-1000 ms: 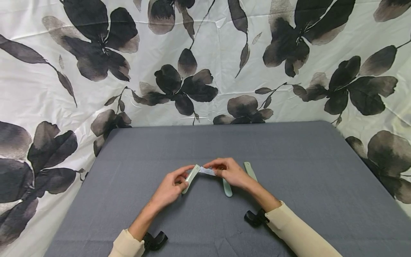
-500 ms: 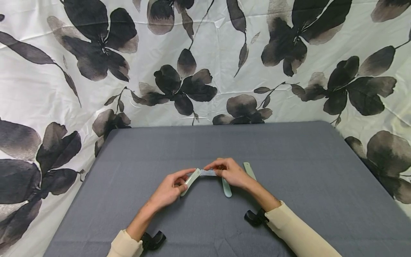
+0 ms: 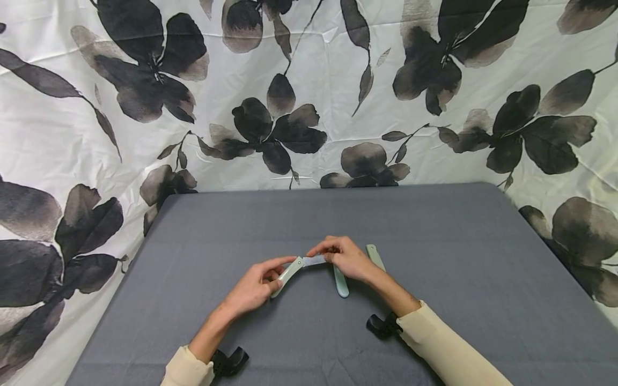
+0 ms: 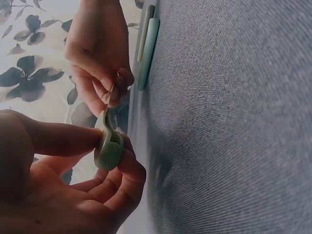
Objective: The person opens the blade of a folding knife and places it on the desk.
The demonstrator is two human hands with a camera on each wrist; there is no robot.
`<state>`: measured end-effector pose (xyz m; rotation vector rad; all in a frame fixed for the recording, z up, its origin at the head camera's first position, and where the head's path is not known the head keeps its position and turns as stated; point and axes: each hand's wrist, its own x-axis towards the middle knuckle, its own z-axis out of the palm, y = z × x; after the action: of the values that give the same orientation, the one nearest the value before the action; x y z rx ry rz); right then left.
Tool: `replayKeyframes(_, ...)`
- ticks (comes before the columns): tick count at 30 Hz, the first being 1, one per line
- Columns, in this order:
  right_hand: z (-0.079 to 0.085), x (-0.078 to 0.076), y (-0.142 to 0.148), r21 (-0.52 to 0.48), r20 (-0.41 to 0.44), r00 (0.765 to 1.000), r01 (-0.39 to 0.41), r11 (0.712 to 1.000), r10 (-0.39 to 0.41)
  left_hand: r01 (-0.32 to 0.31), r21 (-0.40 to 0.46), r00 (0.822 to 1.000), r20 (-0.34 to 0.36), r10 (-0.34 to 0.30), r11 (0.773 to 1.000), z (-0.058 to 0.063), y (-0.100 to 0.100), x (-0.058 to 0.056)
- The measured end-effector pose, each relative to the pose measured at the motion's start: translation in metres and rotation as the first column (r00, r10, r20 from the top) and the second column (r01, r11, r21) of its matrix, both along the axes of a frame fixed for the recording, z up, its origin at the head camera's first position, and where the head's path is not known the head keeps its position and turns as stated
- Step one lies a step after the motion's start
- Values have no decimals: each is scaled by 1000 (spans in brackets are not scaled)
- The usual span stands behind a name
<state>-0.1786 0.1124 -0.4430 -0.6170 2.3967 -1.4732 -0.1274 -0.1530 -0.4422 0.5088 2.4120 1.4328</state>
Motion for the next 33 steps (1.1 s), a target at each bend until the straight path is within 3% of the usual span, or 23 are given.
replayKeyframes(33, 2, -10, -3, 27, 17, 999, -44, 999, 44, 84, -43, 996, 25, -83, 996, 2, 1, 1)
